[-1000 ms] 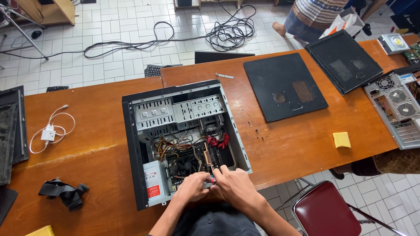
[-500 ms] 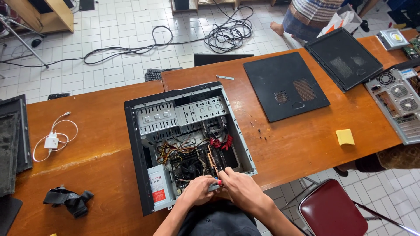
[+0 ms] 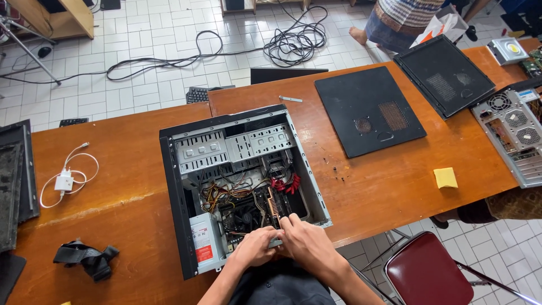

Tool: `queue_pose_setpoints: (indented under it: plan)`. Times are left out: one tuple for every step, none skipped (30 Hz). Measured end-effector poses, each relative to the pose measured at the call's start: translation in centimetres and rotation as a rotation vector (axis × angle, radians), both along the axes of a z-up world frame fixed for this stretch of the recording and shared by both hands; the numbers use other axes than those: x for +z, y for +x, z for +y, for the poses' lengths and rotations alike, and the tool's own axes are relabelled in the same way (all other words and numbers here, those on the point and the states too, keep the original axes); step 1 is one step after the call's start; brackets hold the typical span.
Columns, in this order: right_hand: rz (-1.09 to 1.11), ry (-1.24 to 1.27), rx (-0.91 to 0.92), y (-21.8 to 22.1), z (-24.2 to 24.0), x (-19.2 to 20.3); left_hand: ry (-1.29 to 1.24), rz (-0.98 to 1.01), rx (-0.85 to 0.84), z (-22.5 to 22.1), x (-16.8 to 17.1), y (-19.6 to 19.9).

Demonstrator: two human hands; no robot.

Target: Connecting internal cables and installing an expansion card into a desktop computer motherboard.

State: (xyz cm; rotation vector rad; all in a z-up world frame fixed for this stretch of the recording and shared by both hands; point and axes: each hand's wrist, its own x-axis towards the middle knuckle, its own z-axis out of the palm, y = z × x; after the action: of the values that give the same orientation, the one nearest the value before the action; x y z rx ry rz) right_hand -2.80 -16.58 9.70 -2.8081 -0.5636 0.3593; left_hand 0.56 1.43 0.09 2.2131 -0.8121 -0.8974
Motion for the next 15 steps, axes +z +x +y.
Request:
queue_pose_setpoints:
  plan:
    - [-0.003, 0.000, -0.004, 0.0, -0.1, -0.5, 0.000, -0.003, -0.004, -0.1, -0.7, 0.1]
    - [-0.077, -0.007, 0.082, -0.2, -0.2, -1.0, -0.006, -0.008, -0.007, -0.1, -1.5, 0.0]
    - [-0.151, -0.013, 0.169, -0.3, -0.3, -1.5, -0.011, -0.013, -0.009, -0.1, -2.3, -0.1]
    - [-0.148, -0.012, 0.168, -0.3, -0.3, -1.5, -0.010, -0.010, -0.010, -0.1, -2.2, -0.1]
    - [-0.143, -0.030, 0.195, -0.3, -0.3, -1.5, -0.022, -0.016, -0.011, -0.1, -2.2, -0.2]
    - [-0.142, -0.050, 0.222, -0.2, -0.4, -1.4, -0.035, -0.026, -0.013, -0.2, -2.2, 0.0]
    - [-0.142, -0.049, 0.220, 0.0, -0.4, -1.0, -0.034, -0.027, -0.014, -0.3, -2.1, 0.0]
    - [-0.132, -0.009, 0.271, 0.2, -0.4, -0.5, -0.011, -0.020, -0.012, -0.4, -1.9, 0.0]
    - [-0.122, 0.032, 0.323, 0.3, -0.3, 0.0, 0.012, -0.013, -0.011, -0.4, -1.8, 0.0]
    - [-0.121, 0.033, 0.322, 0.3, -0.2, 0.0, 0.013, -0.012, -0.011, -0.4, -1.8, -0.1]
    - [-0.131, 0.033, 0.349, 0.2, -0.2, 0.0, 0.042, -0.009, -0.003, -0.4, -1.9, -0.2]
    - [-0.145, 0.032, 0.378, 0.4, -0.1, 0.1, 0.070, -0.011, 0.008, -0.5, -1.9, 0.0]
    - [-0.148, 0.030, 0.380, 0.6, -0.1, 0.3, 0.068, -0.014, 0.010, -0.5, -1.9, 0.0]
    - [-0.152, -0.030, 0.397, 0.7, -0.1, 0.4, 0.024, -0.040, 0.010, -0.4, -2.0, -0.1]
    - [-0.156, -0.089, 0.413, 0.9, 0.0, 0.5, -0.021, -0.066, 0.011, -0.4, -2.1, -0.3]
